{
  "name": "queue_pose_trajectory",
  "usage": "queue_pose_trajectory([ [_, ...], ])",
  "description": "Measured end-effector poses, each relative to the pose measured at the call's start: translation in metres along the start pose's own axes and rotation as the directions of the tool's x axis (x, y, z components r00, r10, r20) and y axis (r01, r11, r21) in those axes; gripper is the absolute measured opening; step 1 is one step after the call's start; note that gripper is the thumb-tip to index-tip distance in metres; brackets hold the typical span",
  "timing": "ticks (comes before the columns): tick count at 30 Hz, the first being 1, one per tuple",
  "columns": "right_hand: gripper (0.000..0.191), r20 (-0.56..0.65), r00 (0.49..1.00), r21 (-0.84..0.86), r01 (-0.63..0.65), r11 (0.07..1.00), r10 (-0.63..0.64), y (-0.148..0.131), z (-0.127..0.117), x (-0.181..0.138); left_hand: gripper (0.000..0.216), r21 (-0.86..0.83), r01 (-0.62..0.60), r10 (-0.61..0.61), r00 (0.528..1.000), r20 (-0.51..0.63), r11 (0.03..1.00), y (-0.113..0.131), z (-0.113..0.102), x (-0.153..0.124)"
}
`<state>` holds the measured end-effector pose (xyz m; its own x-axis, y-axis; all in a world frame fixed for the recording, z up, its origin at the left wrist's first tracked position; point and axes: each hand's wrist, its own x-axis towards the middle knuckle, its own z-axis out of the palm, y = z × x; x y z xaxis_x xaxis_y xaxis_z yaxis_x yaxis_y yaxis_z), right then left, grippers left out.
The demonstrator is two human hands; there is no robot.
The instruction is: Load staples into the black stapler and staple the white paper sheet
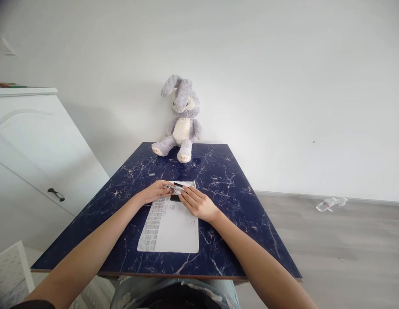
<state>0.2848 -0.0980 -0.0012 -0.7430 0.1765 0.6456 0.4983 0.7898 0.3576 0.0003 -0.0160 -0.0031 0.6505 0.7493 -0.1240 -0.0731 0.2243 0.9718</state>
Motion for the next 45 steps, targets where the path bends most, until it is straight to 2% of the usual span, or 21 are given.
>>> queue_pose_trajectory([
  [2, 0.038, 0.017, 0.997, 0.074, -0.080, 0.994, 0.079, -0.002, 0.001, 0.001, 0.047, 0.000, -0.013, 0.013, 1.000, -0.008, 1.000, -0.001, 0.000, 0.001],
  [4, 0.041, 0.050, 0.976, 0.193, -0.216, 0.957, 0.211, -0.002, 0.002, 0.001, 0.046, -0.009, -0.017, 0.016, 0.999, -0.038, 1.000, 0.000, -0.002, 0.001],
  [6, 0.042, 0.052, 0.908, 0.303, -0.411, 0.860, 0.415, 0.001, 0.004, -0.001, 0.045, -0.038, -0.021, 0.018, 0.997, -0.079, 0.999, 0.002, -0.007, 0.000],
  [7, 0.040, 0.047, 0.842, 0.353, -0.518, 0.780, 0.538, 0.003, 0.004, -0.002, 0.044, -0.070, -0.058, 0.050, 0.993, -0.106, 0.996, 0.004, -0.011, -0.002],
  [9, 0.034, 0.083, 0.658, 0.466, -0.690, 0.555, 0.749, 0.008, 0.003, -0.005, 0.038, -0.156, -0.214, 0.185, 0.966, -0.180, 0.964, 0.008, -0.020, -0.005],
  [10, 0.033, 0.140, 0.575, 0.530, -0.731, 0.430, 0.806, 0.011, 0.002, -0.007, 0.035, -0.194, -0.313, 0.269, 0.937, -0.222, 0.930, 0.010, -0.024, -0.008],
  [11, 0.035, 0.220, 0.522, 0.593, -0.742, 0.311, 0.824, 0.013, 0.001, -0.009, 0.033, -0.221, -0.403, 0.344, 0.902, -0.260, 0.888, 0.012, -0.027, -0.010],
  [12, 0.037, 0.304, 0.500, 0.649, -0.732, 0.208, 0.811, 0.014, 0.000, -0.010, 0.036, -0.237, -0.469, 0.402, 0.871, -0.283, 0.850, 0.013, -0.028, -0.012],
  [13, 0.040, 0.377, 0.506, 0.691, -0.712, 0.129, 0.776, 0.015, -0.001, -0.010, 0.041, -0.246, -0.509, 0.439, 0.851, -0.288, 0.825, 0.014, -0.028, -0.014],
  [14, 0.041, 0.431, 0.523, 0.715, -0.695, 0.075, 0.735, 0.014, -0.001, -0.010, 0.048, -0.251, -0.533, 0.467, 0.839, -0.279, 0.808, 0.014, -0.027, -0.016],
  [16, 0.039, 0.493, 0.556, 0.724, -0.689, 0.039, 0.669, 0.009, 0.002, -0.008, 0.058, -0.247, -0.542, 0.495, 0.838, -0.229, 0.803, 0.012, -0.018, -0.017],
  [18, 0.034, 0.515, 0.577, 0.704, -0.707, 0.071, 0.634, 0.002, 0.007, -0.005, 0.062, -0.232, -0.523, 0.498, 0.852, -0.159, 0.820, 0.010, -0.004, -0.017],
  [22, 0.030, 0.497, 0.625, 0.637, -0.734, 0.235, 0.602, -0.005, 0.015, -0.002, 0.062, -0.165, -0.424, 0.437, 0.898, 0.050, 0.891, 0.009, 0.027, -0.015],
  [24, 0.035, 0.473, 0.670, 0.630, -0.711, 0.312, 0.572, -0.004, 0.013, -0.001, 0.058, -0.097, -0.364, 0.374, 0.918, 0.134, 0.927, 0.012, 0.039, -0.016],
  [26, 0.050, 0.376, 0.739, 0.666, -0.635, 0.391, 0.560, -0.002, 0.008, 0.001, 0.056, -0.022, -0.304, 0.304, 0.938, 0.166, 0.952, 0.015, 0.047, -0.018],
  [29, 0.067, 0.095, 0.845, 0.679, -0.442, 0.586, 0.527, -0.005, 0.000, 0.005, 0.057, 0.065, -0.226, 0.212, 0.962, 0.175, 0.972, 0.016, 0.057, -0.019],
  [31, 0.060, -0.019, 0.912, 0.617, -0.312, 0.723, 0.410, -0.010, -0.003, 0.009, 0.059, 0.079, -0.199, 0.181, 0.965, 0.188, 0.977, 0.015, 0.062, -0.019],
  [33, 0.052, -0.052, 0.959, 0.551, -0.206, 0.809, 0.280, -0.015, -0.004, 0.012, 0.061, 0.074, -0.185, 0.166, 0.965, 0.205, 0.980, 0.014, 0.067, -0.019],
  [36, 0.052, -0.085, 0.969, 0.514, -0.155, 0.844, 0.230, -0.018, -0.006, 0.015, 0.062, 0.085, -0.194, 0.175, 0.966, 0.191, 0.977, 0.014, 0.071, -0.019],
  [42, 0.058, -0.109, 0.954, 0.540, -0.179, 0.822, 0.279, -0.018, -0.012, 0.019, 0.056, 0.108, -0.239, 0.226, 0.966, 0.122, 0.965, 0.018, 0.075, -0.023],
  [45, 0.051, -0.135, 0.931, 0.551, -0.214, 0.807, 0.339, -0.017, -0.012, 0.018, 0.054, 0.151, -0.246, 0.232, 0.967, 0.104, 0.958, 0.019, 0.074, -0.024],
])
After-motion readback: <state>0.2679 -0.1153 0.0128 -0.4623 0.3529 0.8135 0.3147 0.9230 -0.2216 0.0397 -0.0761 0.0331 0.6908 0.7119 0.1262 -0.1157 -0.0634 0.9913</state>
